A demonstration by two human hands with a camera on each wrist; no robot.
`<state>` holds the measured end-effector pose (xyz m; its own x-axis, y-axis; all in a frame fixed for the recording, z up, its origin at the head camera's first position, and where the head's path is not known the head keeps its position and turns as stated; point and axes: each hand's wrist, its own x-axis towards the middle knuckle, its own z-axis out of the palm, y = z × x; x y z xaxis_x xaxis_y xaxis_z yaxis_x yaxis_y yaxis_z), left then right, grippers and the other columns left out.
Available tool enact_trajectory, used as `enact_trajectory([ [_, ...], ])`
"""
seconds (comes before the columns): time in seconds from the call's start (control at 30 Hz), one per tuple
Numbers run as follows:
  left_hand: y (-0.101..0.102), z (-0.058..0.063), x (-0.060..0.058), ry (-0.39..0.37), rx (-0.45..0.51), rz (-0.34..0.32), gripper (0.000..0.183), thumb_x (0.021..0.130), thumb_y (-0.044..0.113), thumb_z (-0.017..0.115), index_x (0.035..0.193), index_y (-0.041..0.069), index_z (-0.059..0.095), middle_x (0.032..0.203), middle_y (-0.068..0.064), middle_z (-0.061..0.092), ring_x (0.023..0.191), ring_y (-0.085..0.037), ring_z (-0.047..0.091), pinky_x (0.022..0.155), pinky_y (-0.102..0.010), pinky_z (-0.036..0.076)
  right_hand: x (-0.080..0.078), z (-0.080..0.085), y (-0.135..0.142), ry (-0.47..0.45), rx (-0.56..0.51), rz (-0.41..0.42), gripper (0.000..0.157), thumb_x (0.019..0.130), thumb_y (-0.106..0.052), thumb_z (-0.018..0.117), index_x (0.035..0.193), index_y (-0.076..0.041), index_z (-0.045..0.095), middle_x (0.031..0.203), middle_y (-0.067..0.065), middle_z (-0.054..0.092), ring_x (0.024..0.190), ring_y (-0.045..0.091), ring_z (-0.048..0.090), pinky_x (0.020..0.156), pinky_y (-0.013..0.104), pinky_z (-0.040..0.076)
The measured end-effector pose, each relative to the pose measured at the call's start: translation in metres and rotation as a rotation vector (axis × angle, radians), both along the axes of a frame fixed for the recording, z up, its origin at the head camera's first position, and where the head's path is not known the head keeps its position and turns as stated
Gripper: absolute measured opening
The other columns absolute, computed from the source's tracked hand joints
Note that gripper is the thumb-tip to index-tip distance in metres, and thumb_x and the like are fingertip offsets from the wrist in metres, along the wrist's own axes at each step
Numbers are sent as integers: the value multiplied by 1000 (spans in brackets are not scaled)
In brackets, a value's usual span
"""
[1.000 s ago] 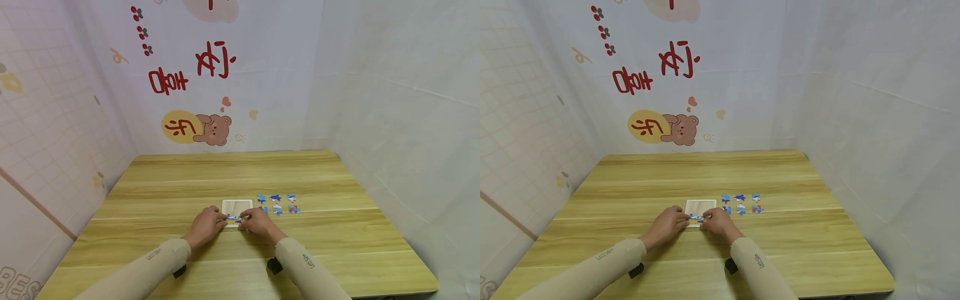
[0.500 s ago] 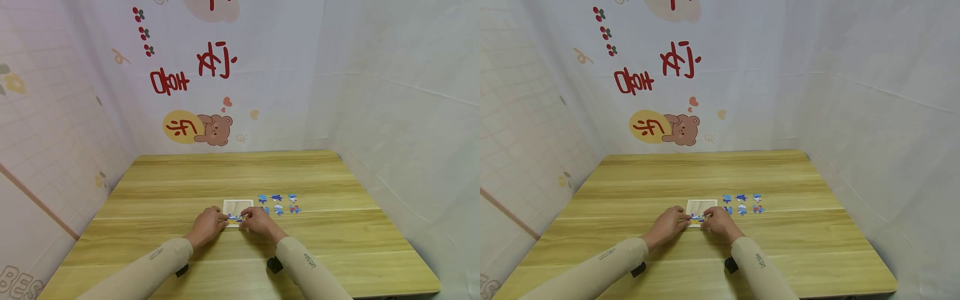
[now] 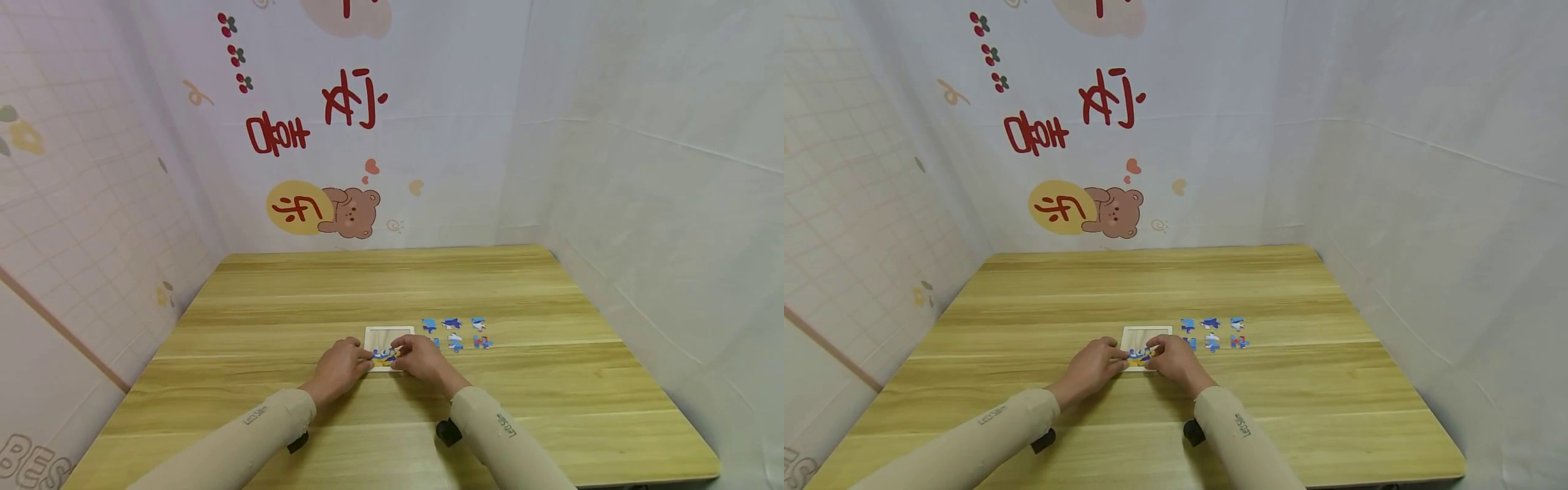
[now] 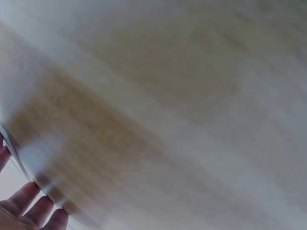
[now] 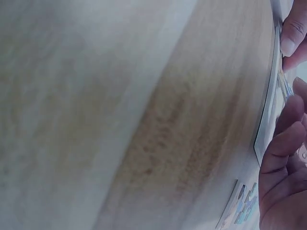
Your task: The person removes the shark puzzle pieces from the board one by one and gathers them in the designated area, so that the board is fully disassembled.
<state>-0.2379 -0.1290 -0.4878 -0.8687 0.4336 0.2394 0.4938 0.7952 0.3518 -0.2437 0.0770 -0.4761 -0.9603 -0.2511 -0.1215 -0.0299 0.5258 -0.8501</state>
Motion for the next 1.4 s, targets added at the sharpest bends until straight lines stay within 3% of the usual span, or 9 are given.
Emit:
enact_trajectory([
  [0.23, 1, -1, 1, 5, 10, -7, 18, 88, 15, 74, 103, 5, 79, 107, -16, 65, 93, -33, 62, 75, -49, 51, 0, -4, -1, 30, 5, -7, 28, 86, -1, 73, 112, -2, 66, 79, 2, 61, 57, 14, 59, 53, 26, 47],
  [0.6, 0, -3, -1, 5, 8, -7, 19, 89, 17, 73, 103, 5, 79, 107, -15, 65, 93, -32, 61, 76, -48, 52, 3, 0, 6, 6, -114, 4, 27, 88, 4, 69, 115, 3, 64, 82, 6, 60, 58, 15, 57, 55, 26, 49],
  [0.9, 0, -7, -2, 15, 19, 5, 18, 87, 16, 75, 101, 6, 79, 103, -13, 65, 89, -29, 61, 72, -46, 51, 3, 2, 27, -57, -214, -19, 29, 90, 4, 64, 119, 3, 62, 88, 7, 59, 62, 17, 58, 59, 31, 52],
  [1.2, -1, -9, -3, 15, 10, 7, 17, 88, 17, 74, 102, 8, 79, 107, -13, 65, 93, -31, 62, 73, -47, 52, 0, -6, 54, -14, -197, -67, 28, 88, 1, 70, 116, -1, 65, 88, 4, 60, 71, 15, 55, 62, 27, 49],
  [1.4, 0, -8, -1, 25, 23, 7, 17, 88, 17, 74, 101, 7, 79, 104, -13, 65, 90, -31, 62, 71, -46, 52, 2, -10, 75, -30, -248, -61, 32, 89, -2, 71, 120, 2, 63, 89, 5, 59, 71, 16, 53, 60, 27, 45],
])
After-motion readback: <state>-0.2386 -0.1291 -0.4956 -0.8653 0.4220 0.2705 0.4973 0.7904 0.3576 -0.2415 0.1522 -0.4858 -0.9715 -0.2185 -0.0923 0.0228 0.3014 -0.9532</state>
